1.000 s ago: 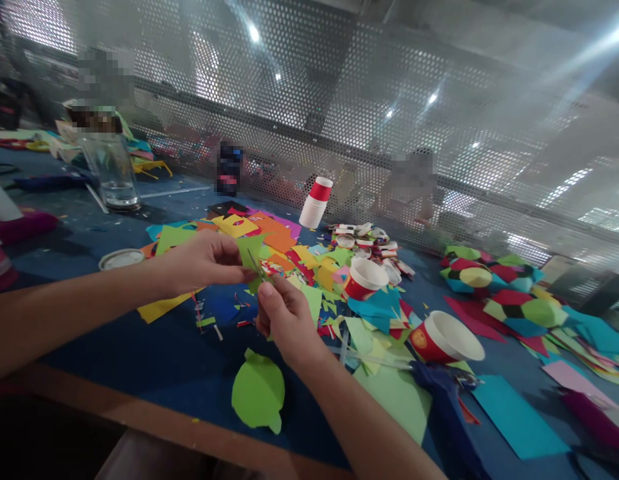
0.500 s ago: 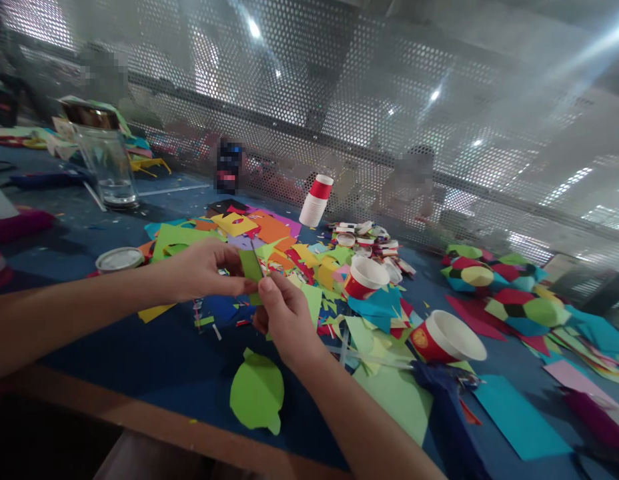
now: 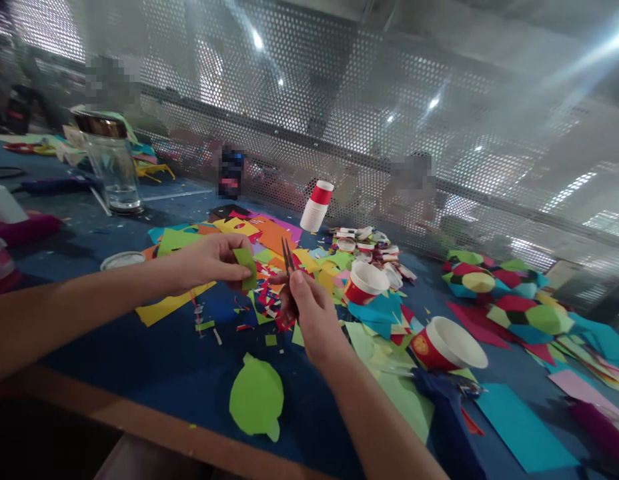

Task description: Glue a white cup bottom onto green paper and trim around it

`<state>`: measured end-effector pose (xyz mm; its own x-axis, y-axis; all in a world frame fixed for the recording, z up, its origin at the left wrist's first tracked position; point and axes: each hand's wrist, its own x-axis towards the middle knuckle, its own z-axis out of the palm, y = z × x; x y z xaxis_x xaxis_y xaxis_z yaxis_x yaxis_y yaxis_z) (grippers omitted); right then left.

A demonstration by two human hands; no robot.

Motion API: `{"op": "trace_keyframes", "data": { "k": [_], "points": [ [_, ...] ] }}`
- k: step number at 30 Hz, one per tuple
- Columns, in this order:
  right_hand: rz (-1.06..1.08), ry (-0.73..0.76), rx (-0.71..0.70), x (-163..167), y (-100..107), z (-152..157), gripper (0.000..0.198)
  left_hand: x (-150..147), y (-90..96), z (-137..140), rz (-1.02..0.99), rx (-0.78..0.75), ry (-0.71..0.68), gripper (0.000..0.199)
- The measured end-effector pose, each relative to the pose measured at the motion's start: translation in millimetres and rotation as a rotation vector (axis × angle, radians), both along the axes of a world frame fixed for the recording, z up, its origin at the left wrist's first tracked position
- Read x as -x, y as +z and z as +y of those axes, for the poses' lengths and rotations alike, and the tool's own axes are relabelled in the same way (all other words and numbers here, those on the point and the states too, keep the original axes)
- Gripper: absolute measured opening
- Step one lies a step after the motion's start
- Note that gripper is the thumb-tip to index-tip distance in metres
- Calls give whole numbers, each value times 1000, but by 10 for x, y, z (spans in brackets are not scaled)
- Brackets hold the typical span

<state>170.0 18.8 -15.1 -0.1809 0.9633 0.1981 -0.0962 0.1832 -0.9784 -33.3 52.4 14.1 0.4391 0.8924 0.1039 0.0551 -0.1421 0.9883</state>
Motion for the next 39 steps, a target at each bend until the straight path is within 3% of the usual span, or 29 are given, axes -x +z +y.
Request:
{"op": "trace_keyframes", "data": {
  "k": [8, 22, 32, 39],
  "points": [
    [-191, -62, 15, -9, -74, 70, 54, 45, 32, 95, 21, -71, 163, 14],
    [-78, -34, -51, -1, -161, 47, 50, 41, 24, 15, 16, -332, 319, 22],
    [53, 27, 93, 162, -101, -37, 48, -11, 29, -129, 64, -571, 278, 11],
    [93, 69, 91, 183, -109, -55, 46, -34, 1, -180, 119, -572, 267, 14]
  ]
}}
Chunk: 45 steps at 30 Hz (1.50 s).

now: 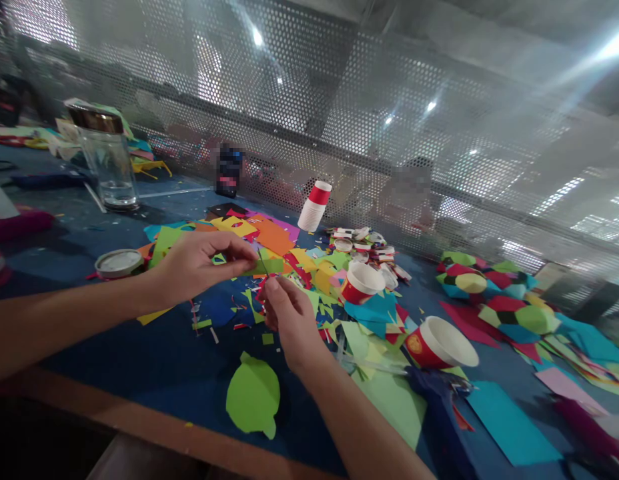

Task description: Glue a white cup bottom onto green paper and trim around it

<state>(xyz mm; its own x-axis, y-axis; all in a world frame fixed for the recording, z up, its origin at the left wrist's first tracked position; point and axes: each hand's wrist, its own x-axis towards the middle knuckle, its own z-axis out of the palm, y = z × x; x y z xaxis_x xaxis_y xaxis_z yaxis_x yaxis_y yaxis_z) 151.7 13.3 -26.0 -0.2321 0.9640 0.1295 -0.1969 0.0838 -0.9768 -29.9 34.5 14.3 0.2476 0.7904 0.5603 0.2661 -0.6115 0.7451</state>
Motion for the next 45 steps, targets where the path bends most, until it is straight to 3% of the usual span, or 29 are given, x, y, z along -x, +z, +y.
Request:
{"op": "trace_keyframes", "data": {
  "k": [35, 41, 45],
  "points": [
    [84, 20, -88, 55, -69, -5, 51, -19, -15, -15, -46, 21, 11, 16],
    [122, 22, -33, 46, -54, 12, 50, -28, -20, 15, -84, 71, -22, 17],
    [199, -62, -3, 10, 13, 41, 51, -25, -44, 90, -111, 129, -29, 21]
  ]
}}
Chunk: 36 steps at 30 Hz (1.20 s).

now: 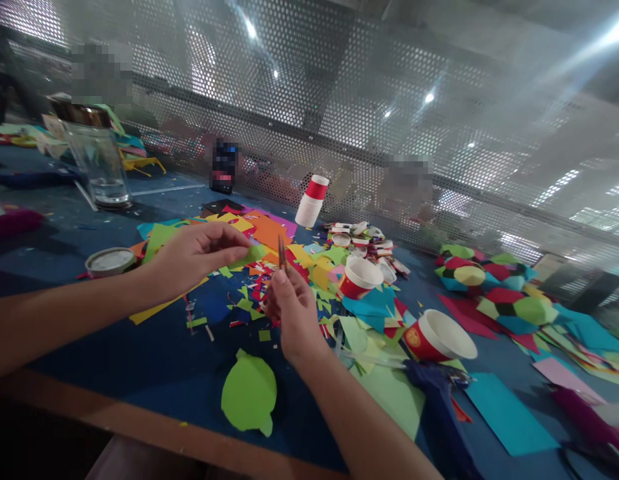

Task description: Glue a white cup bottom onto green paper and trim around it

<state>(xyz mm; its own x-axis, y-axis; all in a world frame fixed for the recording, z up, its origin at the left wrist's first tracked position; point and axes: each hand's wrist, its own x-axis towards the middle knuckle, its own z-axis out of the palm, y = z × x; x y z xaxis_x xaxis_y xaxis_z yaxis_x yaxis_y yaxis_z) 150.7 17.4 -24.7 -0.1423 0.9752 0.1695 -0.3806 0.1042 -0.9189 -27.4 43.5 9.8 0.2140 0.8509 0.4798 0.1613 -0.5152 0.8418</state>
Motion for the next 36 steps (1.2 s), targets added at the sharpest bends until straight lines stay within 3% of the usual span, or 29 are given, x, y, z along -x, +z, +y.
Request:
{"op": "trace_keyframes", "data": {
  "k": [5, 12, 18, 25, 32, 36],
  "points": [
    [-11, -105, -41, -41, 66, 11, 44, -24, -7, 15, -38, 95, 4, 18],
    [-69, -114, -25, -19, 84, -29, 39, -52, -22, 15, -177, 234, -92, 12],
    [-169, -83, -7, -23, 77, -18, 39, -54, -58, 35, -103, 332, -270, 13],
    [-214, -84, 46, -18, 35, 6, 32, -45, -26, 36, 17, 290, -216, 15],
    [-223, -111, 76, -16, 28, 24, 32, -67, 13, -37, -38, 406, -242, 13],
    [-235, -95, 46, -30, 6, 34, 31, -70, -9, -19, -25, 324, -214, 6]
  ]
}}
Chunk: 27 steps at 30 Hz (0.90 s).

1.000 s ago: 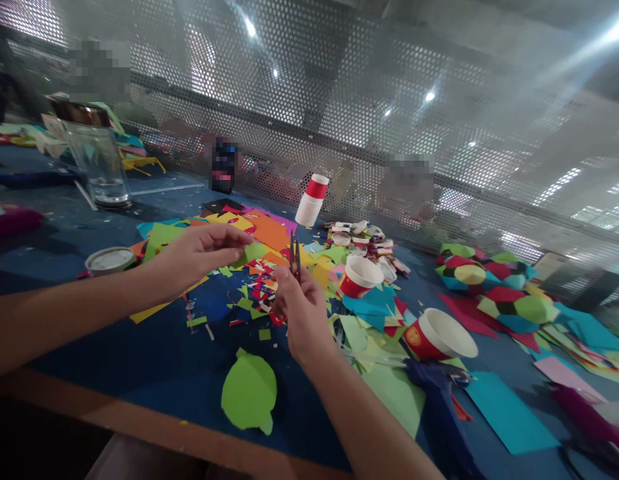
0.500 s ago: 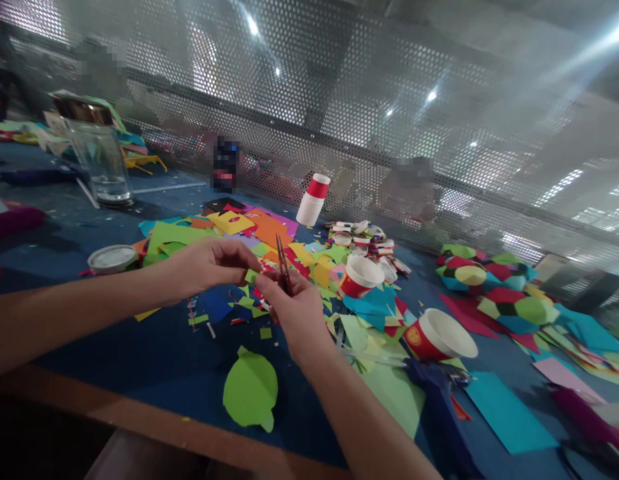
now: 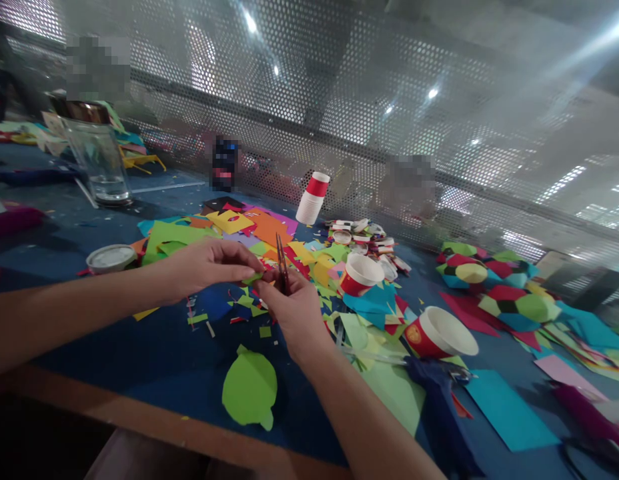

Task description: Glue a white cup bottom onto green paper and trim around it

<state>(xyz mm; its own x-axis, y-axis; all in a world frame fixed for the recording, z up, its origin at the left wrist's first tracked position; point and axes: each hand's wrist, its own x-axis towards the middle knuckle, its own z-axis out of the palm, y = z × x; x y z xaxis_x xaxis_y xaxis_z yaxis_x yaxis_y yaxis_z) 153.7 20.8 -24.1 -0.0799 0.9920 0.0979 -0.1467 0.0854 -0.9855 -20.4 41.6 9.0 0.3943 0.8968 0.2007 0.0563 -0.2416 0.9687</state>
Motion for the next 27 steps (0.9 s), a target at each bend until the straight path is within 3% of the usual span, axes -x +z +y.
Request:
{"op": "trace_keyframes", "data": {
  "k": [6, 22, 27],
  "points": [
    [-3, -8, -3, 6, 11, -12, 36, 4, -58, 47, -50, -38, -7, 10],
    [-48, -37, -14, 31, 14, -26, 31, 10, -62, 22, 61, -66, -22, 15],
    [-54, -68, -53, 63, 38, -56, 22, 2, -91, 4, 97, -113, -36, 22]
  ]
}}
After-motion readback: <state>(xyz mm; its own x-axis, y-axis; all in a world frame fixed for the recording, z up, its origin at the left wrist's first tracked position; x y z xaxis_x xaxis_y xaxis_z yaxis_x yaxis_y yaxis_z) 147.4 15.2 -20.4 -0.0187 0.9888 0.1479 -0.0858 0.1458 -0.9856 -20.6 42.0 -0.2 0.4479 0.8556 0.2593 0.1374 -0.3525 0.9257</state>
